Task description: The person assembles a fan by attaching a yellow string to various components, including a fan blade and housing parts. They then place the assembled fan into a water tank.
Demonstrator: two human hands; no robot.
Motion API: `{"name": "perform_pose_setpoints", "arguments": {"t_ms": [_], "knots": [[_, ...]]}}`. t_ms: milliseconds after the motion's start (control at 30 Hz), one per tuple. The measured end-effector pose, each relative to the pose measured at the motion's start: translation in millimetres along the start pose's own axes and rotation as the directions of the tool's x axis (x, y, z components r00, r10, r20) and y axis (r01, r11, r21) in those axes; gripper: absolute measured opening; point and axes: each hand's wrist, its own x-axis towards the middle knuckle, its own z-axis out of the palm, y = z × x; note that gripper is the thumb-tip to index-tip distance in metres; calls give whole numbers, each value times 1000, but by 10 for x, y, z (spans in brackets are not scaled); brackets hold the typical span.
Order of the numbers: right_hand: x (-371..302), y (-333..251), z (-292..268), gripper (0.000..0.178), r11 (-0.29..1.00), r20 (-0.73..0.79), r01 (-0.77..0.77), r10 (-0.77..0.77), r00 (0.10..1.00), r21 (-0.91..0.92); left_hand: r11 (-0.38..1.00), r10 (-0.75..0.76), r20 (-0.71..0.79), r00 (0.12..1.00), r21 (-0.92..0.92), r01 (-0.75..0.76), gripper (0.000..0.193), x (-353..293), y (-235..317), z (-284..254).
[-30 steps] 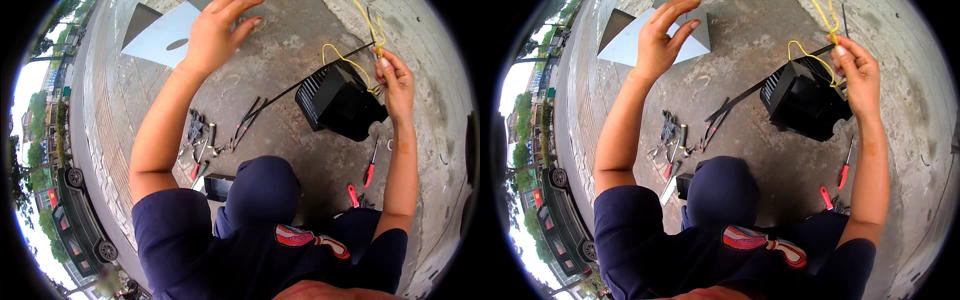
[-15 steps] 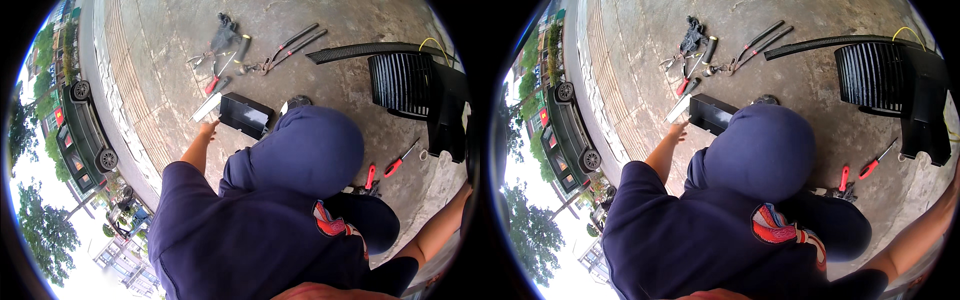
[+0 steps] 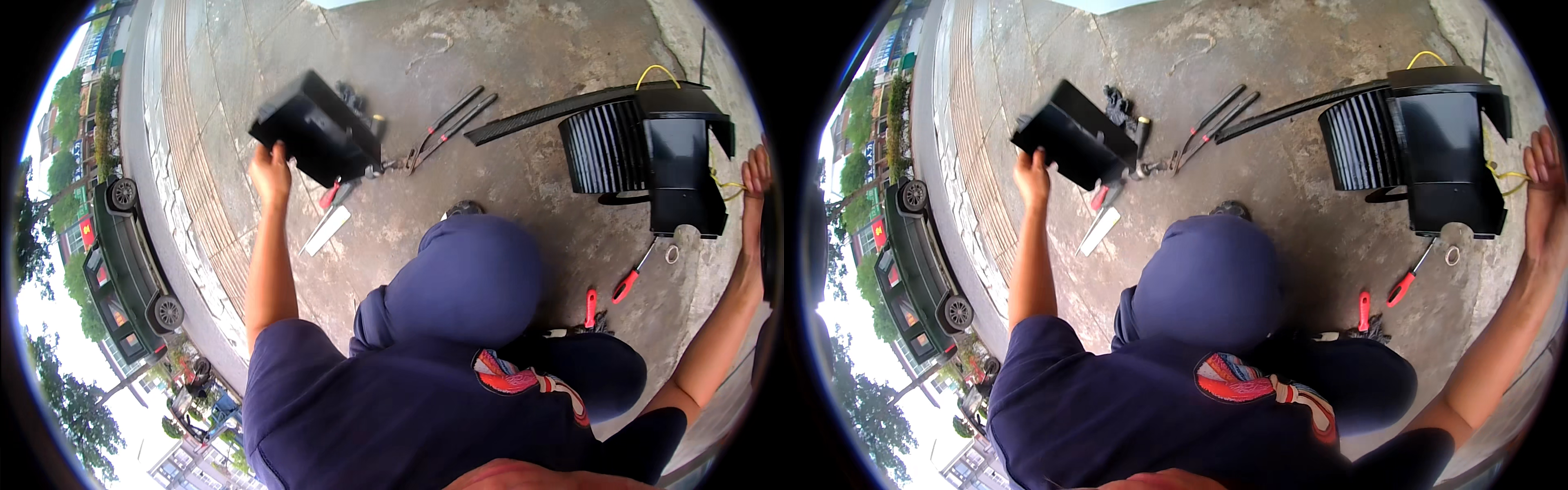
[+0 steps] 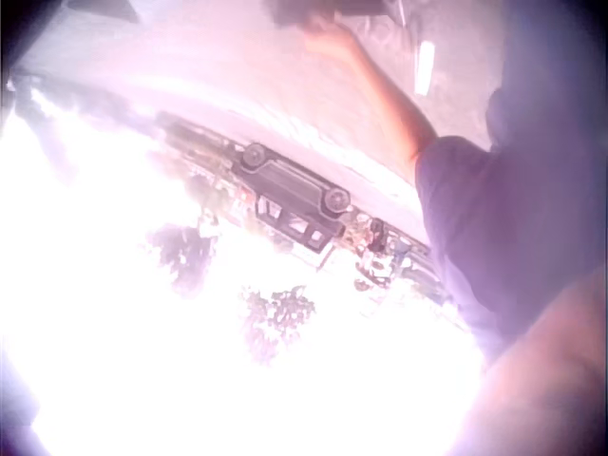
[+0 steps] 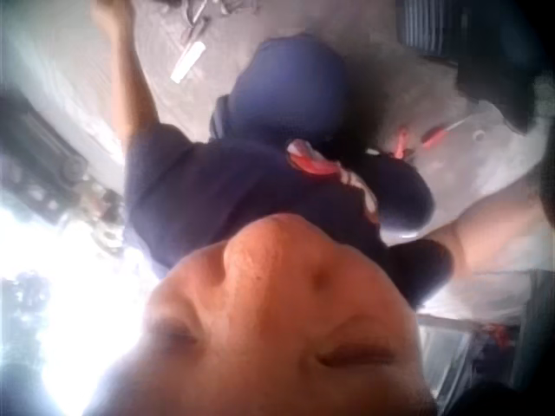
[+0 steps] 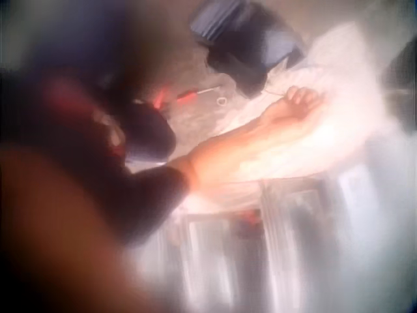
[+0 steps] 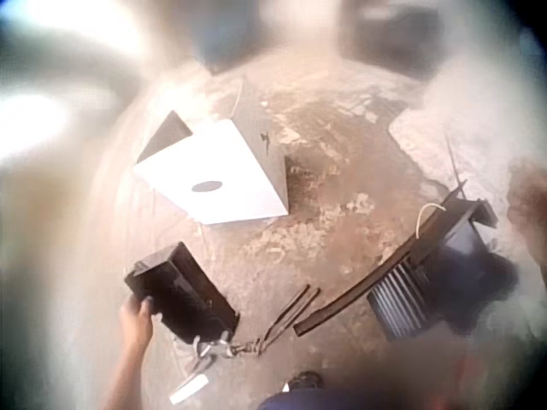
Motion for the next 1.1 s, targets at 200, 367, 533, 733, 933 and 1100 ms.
{"name": "perform_pose_setpoints", "arguments": {"t_ms": [200, 367, 533, 733, 933, 1100], "knots": [[63, 64, 285, 59, 985, 8, 161, -162, 987, 70, 760, 631, 24, 775, -215, -613, 25, 190, 3582, -165], [-88, 42, 384, 68, 960, -181, 261, -242, 953, 95, 473, 876, 166, 453, -113, -874, 23, -231, 4958, 338], [-75, -60, 360, 63, 966, -57, 253, -256, 965, -53, 358, 933, 33, 358, -155, -921, 24, -153, 5091, 713], [180, 25, 88, 32, 998, -457, 54, -28, 889, 43, 328, 937, -27, 347, -271, -905, 45, 555, 5017, 781], [156, -120, -386, 30, 980, -511, -26, 126, 850, 198, 516, 744, -10, 668, 643, -566, 67, 2576, 3243, 790], [30, -143, -597, 36, 963, -513, -87, 212, 832, 257, 466, 603, 520, 604, 385, -797, 29, 2469, 3159, 599]]}}
